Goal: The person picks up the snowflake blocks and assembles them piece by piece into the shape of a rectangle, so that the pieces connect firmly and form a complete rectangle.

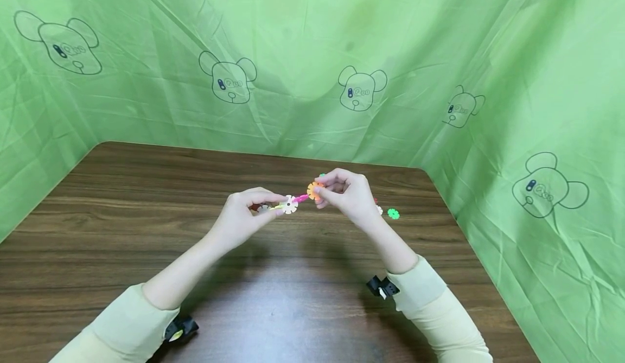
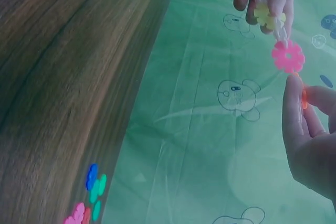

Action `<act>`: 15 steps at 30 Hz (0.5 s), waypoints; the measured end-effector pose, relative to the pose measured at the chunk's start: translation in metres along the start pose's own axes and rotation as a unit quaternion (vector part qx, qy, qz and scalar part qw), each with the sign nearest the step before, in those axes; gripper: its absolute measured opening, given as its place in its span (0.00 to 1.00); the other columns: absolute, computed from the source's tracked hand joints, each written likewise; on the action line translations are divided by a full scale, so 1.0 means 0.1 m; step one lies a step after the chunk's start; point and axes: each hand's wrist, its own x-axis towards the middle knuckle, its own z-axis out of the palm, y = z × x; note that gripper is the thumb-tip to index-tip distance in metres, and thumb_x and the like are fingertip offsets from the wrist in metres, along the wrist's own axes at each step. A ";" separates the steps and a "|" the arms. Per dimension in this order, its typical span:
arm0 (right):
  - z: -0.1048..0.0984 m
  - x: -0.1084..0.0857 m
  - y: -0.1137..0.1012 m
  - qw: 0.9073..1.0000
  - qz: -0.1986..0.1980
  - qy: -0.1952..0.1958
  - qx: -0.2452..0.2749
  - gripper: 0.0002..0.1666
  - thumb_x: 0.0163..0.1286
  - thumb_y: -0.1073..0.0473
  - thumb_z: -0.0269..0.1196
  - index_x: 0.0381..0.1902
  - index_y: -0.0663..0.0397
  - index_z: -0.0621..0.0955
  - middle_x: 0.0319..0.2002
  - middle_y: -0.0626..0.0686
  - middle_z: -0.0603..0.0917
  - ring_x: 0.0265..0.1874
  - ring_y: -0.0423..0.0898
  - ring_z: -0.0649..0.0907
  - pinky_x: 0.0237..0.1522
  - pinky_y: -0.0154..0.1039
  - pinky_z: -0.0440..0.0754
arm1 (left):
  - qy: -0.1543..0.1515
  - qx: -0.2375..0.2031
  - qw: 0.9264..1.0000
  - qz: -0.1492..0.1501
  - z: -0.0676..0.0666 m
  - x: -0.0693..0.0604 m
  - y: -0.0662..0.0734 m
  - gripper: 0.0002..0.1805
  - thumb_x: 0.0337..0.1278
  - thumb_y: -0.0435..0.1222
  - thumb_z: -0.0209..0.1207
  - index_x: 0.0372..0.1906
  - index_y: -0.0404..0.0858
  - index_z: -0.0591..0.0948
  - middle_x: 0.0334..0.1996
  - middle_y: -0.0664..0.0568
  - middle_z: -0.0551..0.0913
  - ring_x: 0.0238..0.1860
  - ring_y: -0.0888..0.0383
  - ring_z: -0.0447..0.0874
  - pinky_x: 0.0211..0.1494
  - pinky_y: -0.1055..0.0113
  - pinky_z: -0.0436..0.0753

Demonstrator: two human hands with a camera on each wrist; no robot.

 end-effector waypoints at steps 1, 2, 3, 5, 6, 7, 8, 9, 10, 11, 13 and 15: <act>0.01 0.00 0.01 1.000 0.002 -0.003 0.006 0.12 0.57 0.71 0.67 0.39 0.71 0.80 0.31 0.64 0.85 0.21 0.48 0.85 0.29 0.49 0.84 | 0.001 -0.004 1.000 0.001 0.01 0.00 0.00 0.13 0.48 0.36 0.70 0.41 0.50 0.87 0.34 0.61 0.85 0.29 0.64 0.75 0.30 0.73 0.75; 0.02 -0.01 0.01 1.000 0.004 -0.005 0.011 0.12 0.56 0.71 0.67 0.38 0.72 0.80 0.31 0.64 0.85 0.21 0.49 0.85 0.29 0.49 0.84 | 0.002 -0.008 1.000 0.001 0.01 0.00 0.00 0.13 0.47 0.36 0.70 0.41 0.49 0.87 0.34 0.60 0.85 0.29 0.63 0.75 0.29 0.73 0.74; 0.03 -0.01 0.01 1.000 0.004 -0.007 0.013 0.12 0.56 0.71 0.68 0.38 0.72 0.80 0.31 0.64 0.85 0.21 0.49 0.85 0.29 0.49 0.84 | 0.002 -0.012 1.000 0.002 0.01 -0.01 0.00 0.13 0.47 0.36 0.70 0.41 0.49 0.87 0.34 0.60 0.85 0.29 0.63 0.75 0.28 0.73 0.73; 0.04 -0.02 0.01 1.000 0.006 -0.008 0.013 0.11 0.56 0.71 0.68 0.37 0.71 0.80 0.31 0.64 0.85 0.21 0.50 0.85 0.29 0.49 0.84 | 0.003 -0.017 1.000 0.000 0.02 -0.01 0.00 0.13 0.47 0.36 0.70 0.41 0.49 0.87 0.33 0.60 0.86 0.29 0.63 0.77 0.28 0.73 0.73; 0.05 -0.03 0.00 1.000 0.006 -0.007 0.012 0.11 0.56 0.71 0.68 0.36 0.71 0.80 0.31 0.64 0.85 0.21 0.50 0.85 0.29 0.49 0.84 | 0.002 -0.019 1.000 -0.003 0.02 -0.01 0.00 0.13 0.47 0.36 0.70 0.41 0.49 0.87 0.33 0.60 0.86 0.30 0.63 0.78 0.28 0.72 0.74; 0.05 -0.03 0.00 1.000 0.007 -0.005 0.012 0.10 0.56 0.70 0.68 0.36 0.70 0.80 0.31 0.64 0.85 0.21 0.50 0.86 0.29 0.49 0.84 | -0.001 -0.021 1.000 -0.007 0.02 -0.01 0.00 0.13 0.47 0.37 0.70 0.41 0.49 0.87 0.33 0.59 0.86 0.30 0.63 0.79 0.28 0.72 0.75; 0.06 -0.03 0.00 1.000 0.009 -0.005 0.010 0.10 0.56 0.70 0.68 0.35 0.70 0.80 0.32 0.64 0.85 0.22 0.51 0.86 0.29 0.48 0.84 | -0.004 -0.026 1.000 -0.013 0.03 -0.01 0.01 0.13 0.47 0.37 0.70 0.42 0.49 0.87 0.33 0.59 0.86 0.31 0.62 0.79 0.29 0.71 0.76; 0.06 -0.03 0.00 1.000 0.013 -0.006 0.011 0.10 0.56 0.70 0.68 0.35 0.70 0.80 0.32 0.64 0.85 0.22 0.51 0.86 0.30 0.48 0.85 | -0.009 -0.031 0.999 -0.021 0.03 -0.01 0.01 0.13 0.47 0.38 0.70 0.42 0.49 0.87 0.32 0.58 0.86 0.30 0.62 0.80 0.28 0.71 0.76; 0.07 -0.03 0.00 1.000 0.016 -0.007 0.010 0.10 0.56 0.70 0.68 0.35 0.69 0.80 0.32 0.64 0.85 0.22 0.50 0.86 0.30 0.48 0.85 | -0.014 -0.034 0.999 -0.028 0.03 -0.01 0.02 0.13 0.47 0.39 0.70 0.42 0.49 0.87 0.32 0.58 0.86 0.30 0.61 0.80 0.28 0.70 0.77; 0.07 -0.03 0.00 1.000 0.019 -0.008 0.009 0.10 0.56 0.69 0.68 0.35 0.69 0.80 0.32 0.63 0.85 0.23 0.50 0.86 0.30 0.48 0.85 | -0.019 -0.039 0.998 -0.036 0.03 -0.01 0.02 0.13 0.47 0.40 0.70 0.41 0.49 0.87 0.31 0.58 0.86 0.30 0.61 0.80 0.28 0.70 0.78; 0.08 -0.04 0.01 1.000 0.025 -0.011 0.008 0.10 0.56 0.69 0.68 0.35 0.69 0.80 0.33 0.63 0.85 0.23 0.50 0.86 0.31 0.47 0.85 | -0.026 -0.047 0.997 -0.050 0.04 -0.01 0.03 0.12 0.47 0.41 0.70 0.41 0.49 0.86 0.30 0.57 0.86 0.30 0.60 0.81 0.27 0.69 0.79; 0.10 -0.04 0.01 0.999 0.028 -0.014 0.008 0.10 0.56 0.69 0.68 0.35 0.69 0.80 0.33 0.63 0.85 0.24 0.49 0.86 0.31 0.47 0.85 | -0.027 -0.050 0.997 -0.061 0.05 -0.01 0.03 0.12 0.47 0.41 0.70 0.40 0.49 0.87 0.29 0.58 0.86 0.29 0.60 0.80 0.25 0.69 0.78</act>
